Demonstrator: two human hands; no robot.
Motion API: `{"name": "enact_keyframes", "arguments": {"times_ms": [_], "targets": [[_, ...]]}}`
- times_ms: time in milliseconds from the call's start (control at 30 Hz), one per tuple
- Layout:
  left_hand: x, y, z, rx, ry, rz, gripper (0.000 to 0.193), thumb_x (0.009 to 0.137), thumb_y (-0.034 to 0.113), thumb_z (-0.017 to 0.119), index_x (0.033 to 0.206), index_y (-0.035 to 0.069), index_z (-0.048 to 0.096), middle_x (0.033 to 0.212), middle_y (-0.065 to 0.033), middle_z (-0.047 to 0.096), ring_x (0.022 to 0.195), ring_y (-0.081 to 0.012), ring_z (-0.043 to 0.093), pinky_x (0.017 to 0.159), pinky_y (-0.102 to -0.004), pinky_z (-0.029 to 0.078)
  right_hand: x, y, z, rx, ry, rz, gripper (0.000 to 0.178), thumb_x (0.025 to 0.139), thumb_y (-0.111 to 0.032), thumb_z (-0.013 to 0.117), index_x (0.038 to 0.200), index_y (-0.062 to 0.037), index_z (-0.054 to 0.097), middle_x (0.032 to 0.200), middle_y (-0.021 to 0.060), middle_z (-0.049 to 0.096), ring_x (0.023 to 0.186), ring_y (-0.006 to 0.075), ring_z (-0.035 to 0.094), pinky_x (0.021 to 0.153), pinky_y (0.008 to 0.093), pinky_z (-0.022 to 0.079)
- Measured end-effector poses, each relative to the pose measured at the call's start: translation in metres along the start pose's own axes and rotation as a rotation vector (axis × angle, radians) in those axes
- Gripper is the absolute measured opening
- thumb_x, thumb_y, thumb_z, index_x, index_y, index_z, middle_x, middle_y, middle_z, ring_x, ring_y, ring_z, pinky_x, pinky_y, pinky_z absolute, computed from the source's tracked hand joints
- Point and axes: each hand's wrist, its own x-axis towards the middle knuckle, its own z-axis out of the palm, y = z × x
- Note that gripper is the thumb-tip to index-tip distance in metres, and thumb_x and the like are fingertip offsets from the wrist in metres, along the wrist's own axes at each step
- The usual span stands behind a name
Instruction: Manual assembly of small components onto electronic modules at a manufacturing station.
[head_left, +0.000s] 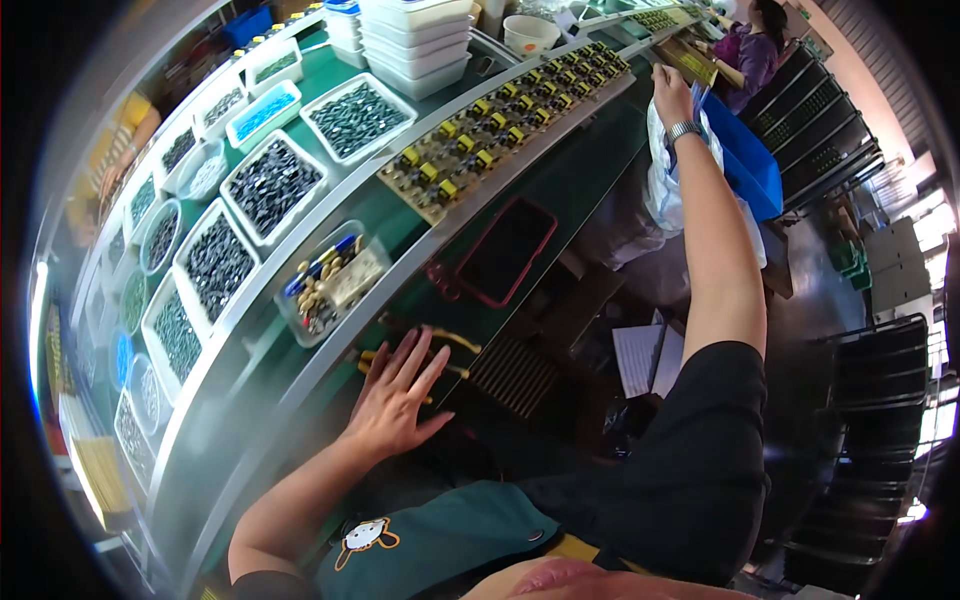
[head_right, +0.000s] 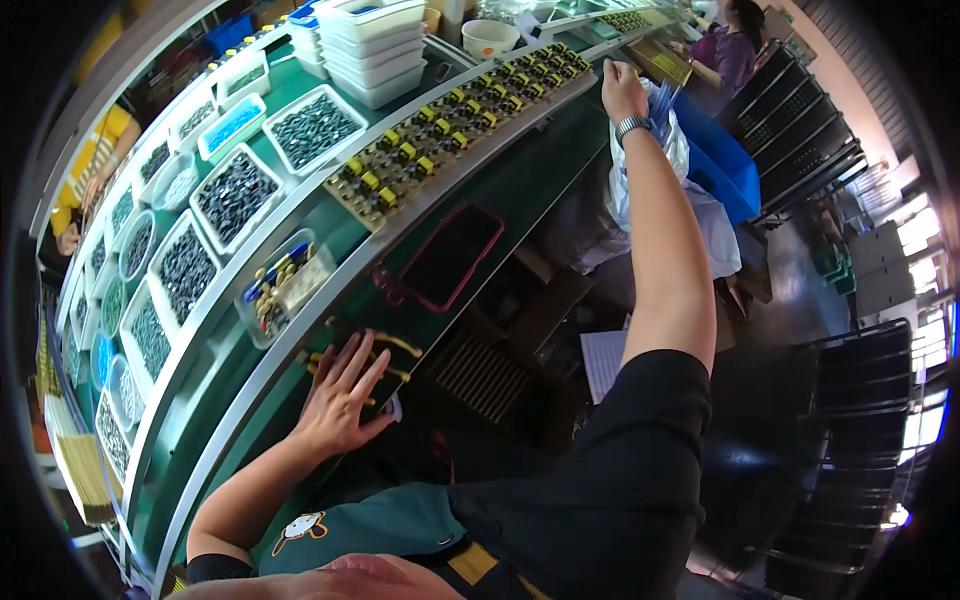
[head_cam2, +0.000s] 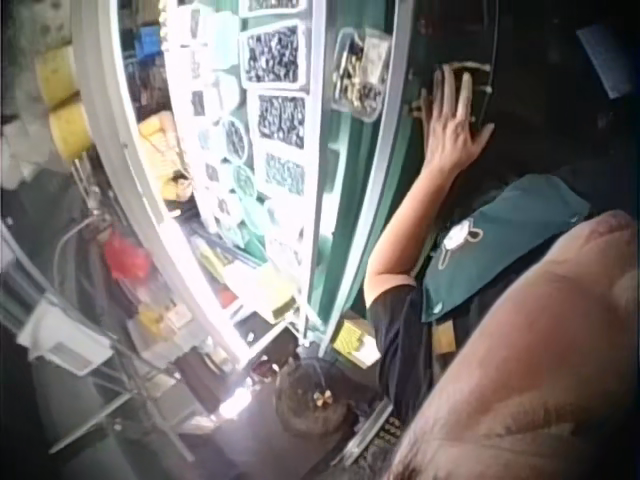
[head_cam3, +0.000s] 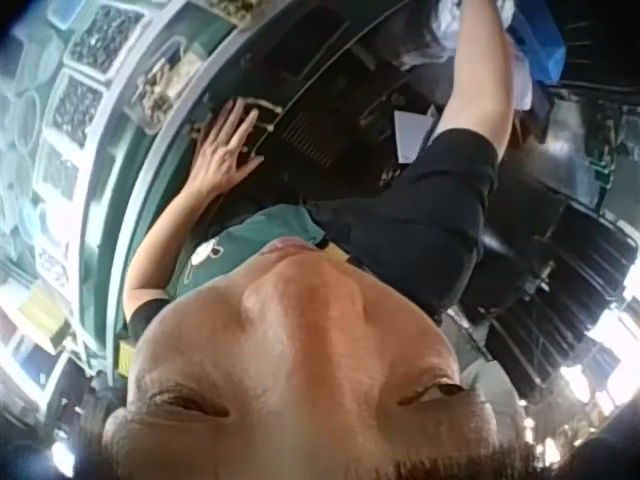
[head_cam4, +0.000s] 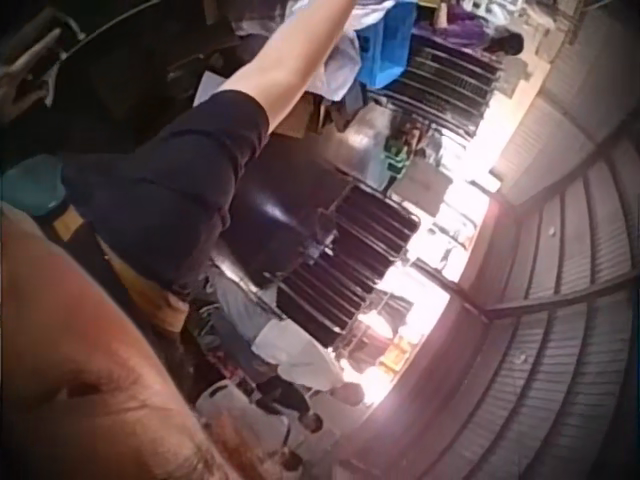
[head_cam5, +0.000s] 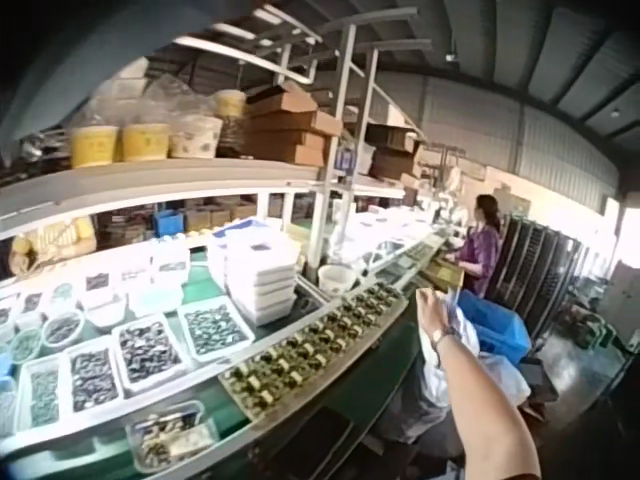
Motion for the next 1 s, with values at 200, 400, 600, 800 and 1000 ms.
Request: {"name": "enact_keyframes", "arguments": {"times_ms": [200, 400, 600, 800, 1000], "targets": [[0.025, -0.006, 0.003, 0.002, -0.071, -0.033, 0.088, 0.082, 0.039, 0.079, 0.158, 0.013, 0.044, 0.168, -0.0191, 0.031, 0.156, -0.0387, 0.030, 0.123, -0.0573, 0.027, 0.091, 0.083, 0.040, 0.006, -0.074, 0.155, 0.089, 0.100, -0.075, 0.034, 0.127, 0.0025, 0.068, 0.121, 0.0149, 0.076, 0.112, 0.0355, 0.068, 0.101, 0.0410, 0.049], [0.032, -0.012, 0.000, -0.018, -0.141, -0.093, 0.080, 0.085, 0.041, 0.078, 0.155, 0.016, 0.048, 0.165, -0.0168, 0.037, 0.153, -0.0366, 0.035, 0.121, -0.0567, 0.031, 0.119, 0.108, 0.122, 0.078, -0.054, 0.232, 0.109, 0.092, -0.088, 0.023, 0.121, 0.0064, 0.070, 0.121, 0.0272, 0.071, 0.115, 0.0466, 0.065, 0.102, 0.0497, 0.048], [0.029, -0.022, 0.007, 0.016, -0.192, -0.065, 0.068, 0.093, 0.041, 0.070, 0.155, 0.021, 0.049, 0.164, -0.0132, 0.040, 0.151, -0.0333, 0.040, 0.118, -0.0551, 0.036, 0.172, 0.167, 0.148, -0.008, -0.083, 0.317, 0.113, 0.090, -0.091, 0.031, 0.133, 0.0086, 0.063, 0.134, 0.0255, 0.066, 0.122, 0.0426, 0.061, 0.107, 0.0446, 0.044], [0.030, -0.024, 0.011, 0.122, -0.252, -0.059, 0.063, 0.098, 0.039, 0.063, 0.157, 0.024, 0.047, 0.164, -0.0097, 0.042, 0.149, -0.0291, 0.044, 0.116, -0.0526, 0.041, 0.185, 0.198, 0.177, 0.013, -0.185, 0.307, 0.114, 0.089, -0.092, 0.033, 0.134, 0.0079, 0.063, 0.134, 0.0249, 0.066, 0.123, 0.0408, 0.062, 0.108, 0.0435, 0.043], [0.037, -0.023, 0.007, 0.107, -0.258, -0.070, 0.060, 0.098, 0.037, 0.062, 0.156, 0.025, 0.049, 0.163, -0.0085, 0.045, 0.149, -0.0278, 0.045, 0.116, -0.0499, 0.043, 0.192, 0.216, 0.188, 0.031, -0.268, 0.298, 0.115, 0.087, -0.093, 0.034, 0.136, 0.0071, 0.063, 0.134, 0.0241, 0.067, 0.123, 0.0386, 0.063, 0.110, 0.0421, 0.041]]}}
